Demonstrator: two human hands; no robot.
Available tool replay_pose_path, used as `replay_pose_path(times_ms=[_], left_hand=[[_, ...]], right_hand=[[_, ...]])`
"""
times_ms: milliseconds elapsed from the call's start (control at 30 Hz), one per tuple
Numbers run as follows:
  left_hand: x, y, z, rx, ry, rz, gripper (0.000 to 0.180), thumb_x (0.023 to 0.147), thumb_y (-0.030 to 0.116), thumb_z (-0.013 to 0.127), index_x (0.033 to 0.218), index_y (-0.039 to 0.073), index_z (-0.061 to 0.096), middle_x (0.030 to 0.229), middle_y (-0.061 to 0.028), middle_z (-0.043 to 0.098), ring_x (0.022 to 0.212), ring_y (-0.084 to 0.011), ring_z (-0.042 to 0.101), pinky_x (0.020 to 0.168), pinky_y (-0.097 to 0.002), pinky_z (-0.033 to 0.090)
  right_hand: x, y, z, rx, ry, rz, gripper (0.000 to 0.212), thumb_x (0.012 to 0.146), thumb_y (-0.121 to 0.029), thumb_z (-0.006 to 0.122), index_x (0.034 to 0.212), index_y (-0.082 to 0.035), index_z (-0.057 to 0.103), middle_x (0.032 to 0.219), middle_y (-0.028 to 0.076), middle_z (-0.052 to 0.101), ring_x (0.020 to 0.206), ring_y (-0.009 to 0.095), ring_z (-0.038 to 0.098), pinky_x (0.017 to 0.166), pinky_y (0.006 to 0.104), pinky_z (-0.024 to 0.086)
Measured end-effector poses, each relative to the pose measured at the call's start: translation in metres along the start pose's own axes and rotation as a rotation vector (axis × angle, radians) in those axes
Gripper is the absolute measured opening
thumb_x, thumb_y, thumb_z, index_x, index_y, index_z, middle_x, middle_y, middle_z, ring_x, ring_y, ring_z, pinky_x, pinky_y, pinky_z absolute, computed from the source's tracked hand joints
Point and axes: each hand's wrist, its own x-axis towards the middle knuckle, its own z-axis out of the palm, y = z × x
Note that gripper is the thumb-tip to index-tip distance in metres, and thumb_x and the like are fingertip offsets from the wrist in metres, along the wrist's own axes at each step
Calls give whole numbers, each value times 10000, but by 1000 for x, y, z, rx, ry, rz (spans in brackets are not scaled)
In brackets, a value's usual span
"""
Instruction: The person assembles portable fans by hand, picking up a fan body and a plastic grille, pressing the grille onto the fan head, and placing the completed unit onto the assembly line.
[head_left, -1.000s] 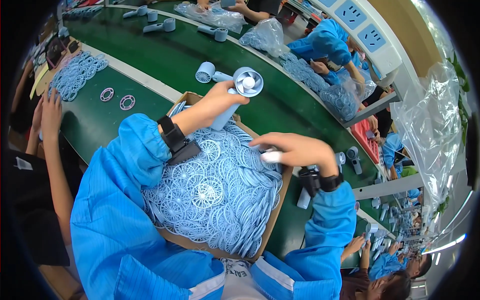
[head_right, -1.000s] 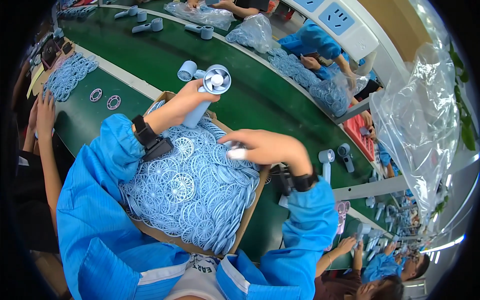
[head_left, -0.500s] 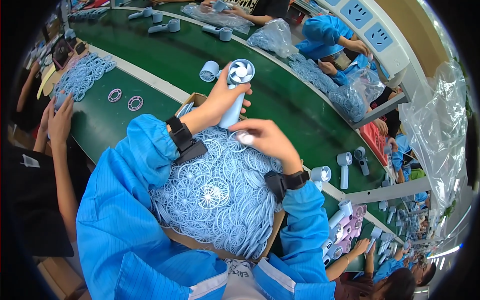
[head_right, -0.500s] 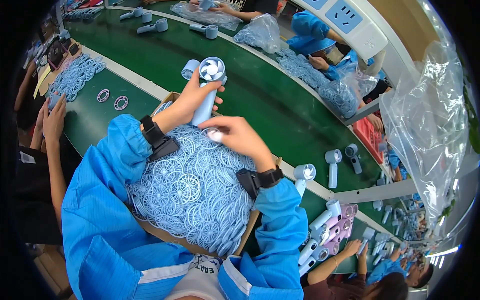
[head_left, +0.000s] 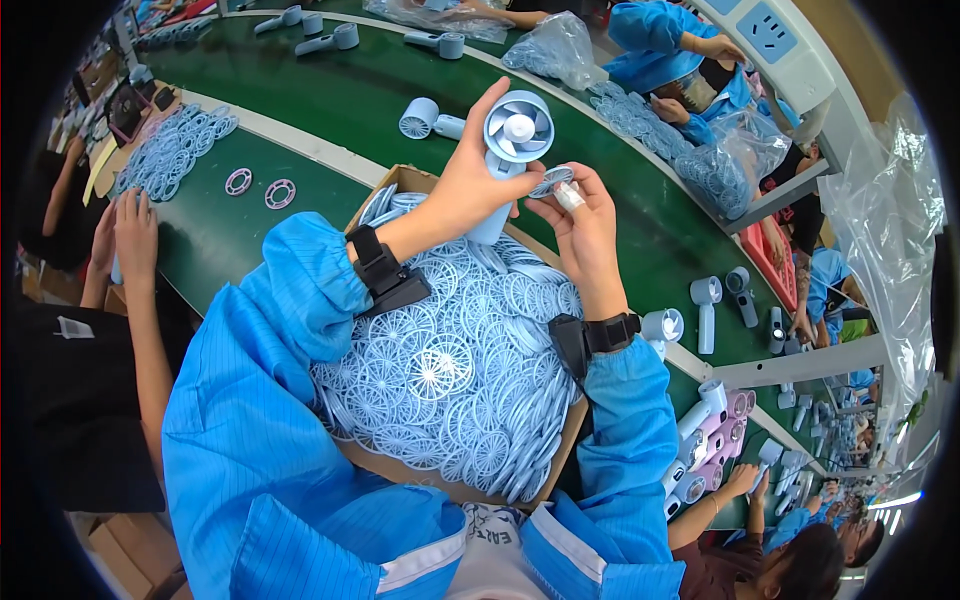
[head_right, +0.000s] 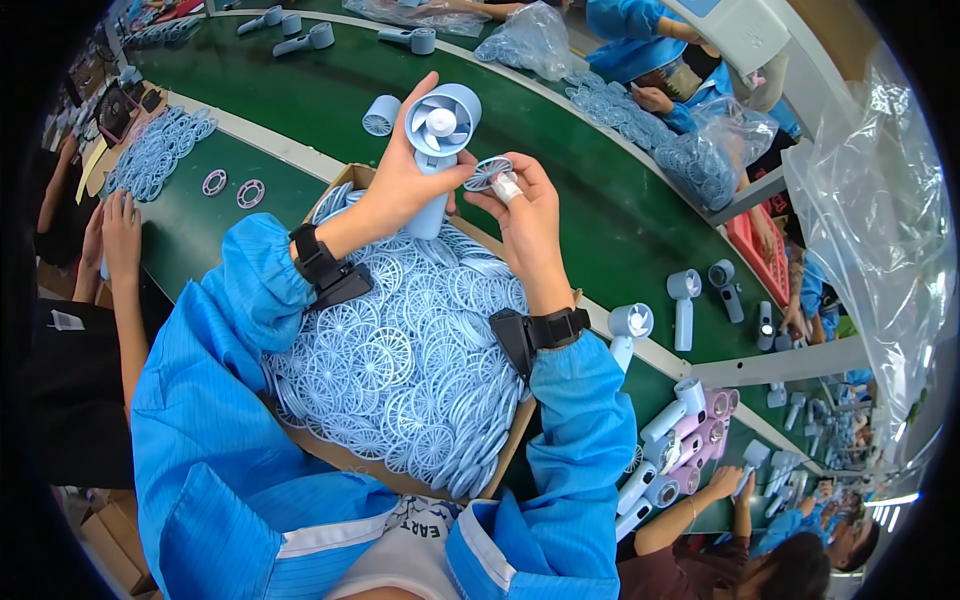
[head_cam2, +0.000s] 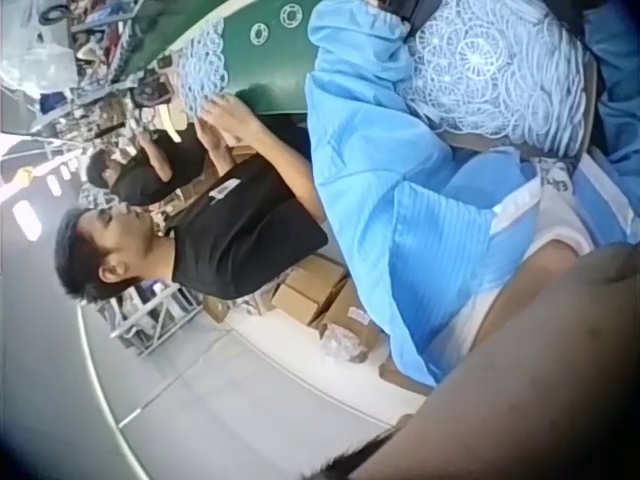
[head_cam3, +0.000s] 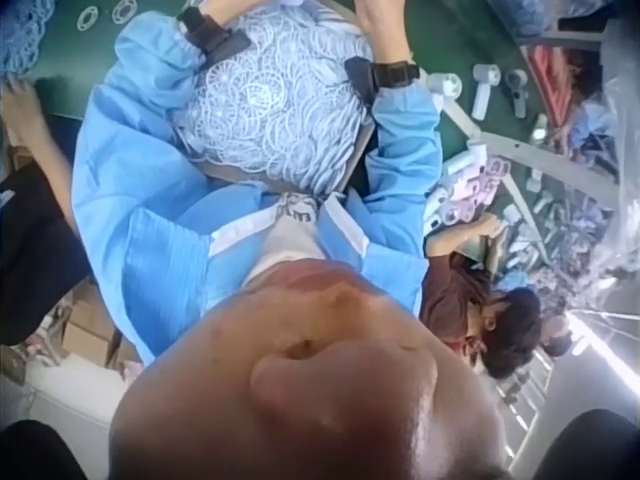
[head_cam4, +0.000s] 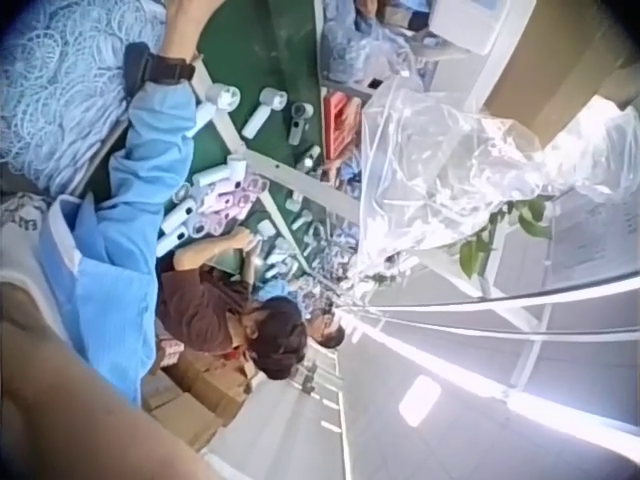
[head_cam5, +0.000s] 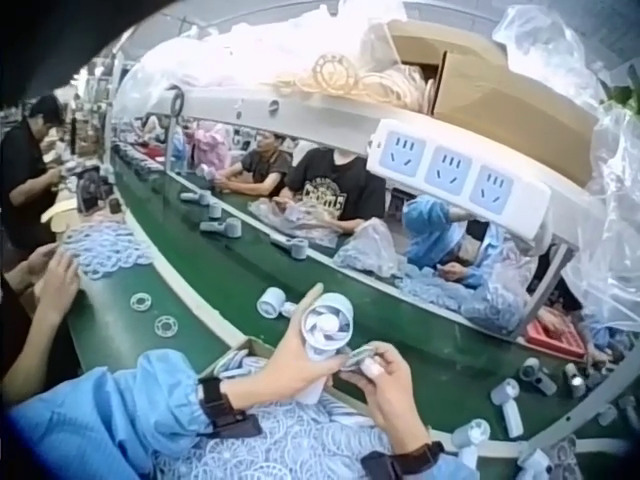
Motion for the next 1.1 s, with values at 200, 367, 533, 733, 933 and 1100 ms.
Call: replay_pose_path(times_ms=[200,367,533,733,933,1100], left_hand=[[-4,2,1,-19,-16,37,962,776,-17,676,1491,243,87,973,-94,580,800,-156,621,537,-270,544],[-4,2,2,13,-10,43,950,772,-17,682,1487,229,106,966,-87,576,797,-151,619,536,-265,544],[-3,3,0,119,93,44,927,778,1,686,1480,219,120,972,-88,577,791,-150,617,515,-263,540],[-2,1,-3,-5,116,-99,888,790,36,669,1463,211,117,1027,-87,577,804,-150,616,501,-268,534],[0,0,-3,-29,151,-137,881,793,34,663,1461,192,112,996,-77,586,791,-148,616,496,-265,535],[-2,1,-1,-9,159,-172,846,816,53,664,1460,248,152,1000,-81,581,770,-154,613,489,-280,531]], right_hand=[[-3,-1,5,45,4,-62,196,931,-11,473,1124,2,506,1026,105,603,938,188,623,794,325,562],[-3,-2,1,0,-40,-97,235,915,-31,518,1148,-3,507,1088,111,575,969,211,613,809,333,550],[-10,-1,12,-865,148,-485,335,850,-29,618,1171,-20,523,1195,122,522,1019,218,585,782,316,531],[-12,-9,16,-1171,63,-699,410,755,-12,693,1145,-46,569,1232,127,496,1046,256,573,795,333,518],[-13,-9,20,-1306,-28,-695,418,701,-22,717,1101,-53,600,1194,128,520,1052,306,569,857,365,499],[-15,-10,23,-1315,7,-698,435,684,-32,724,1099,-57,597,1172,127,532,1042,297,573,853,373,492]])
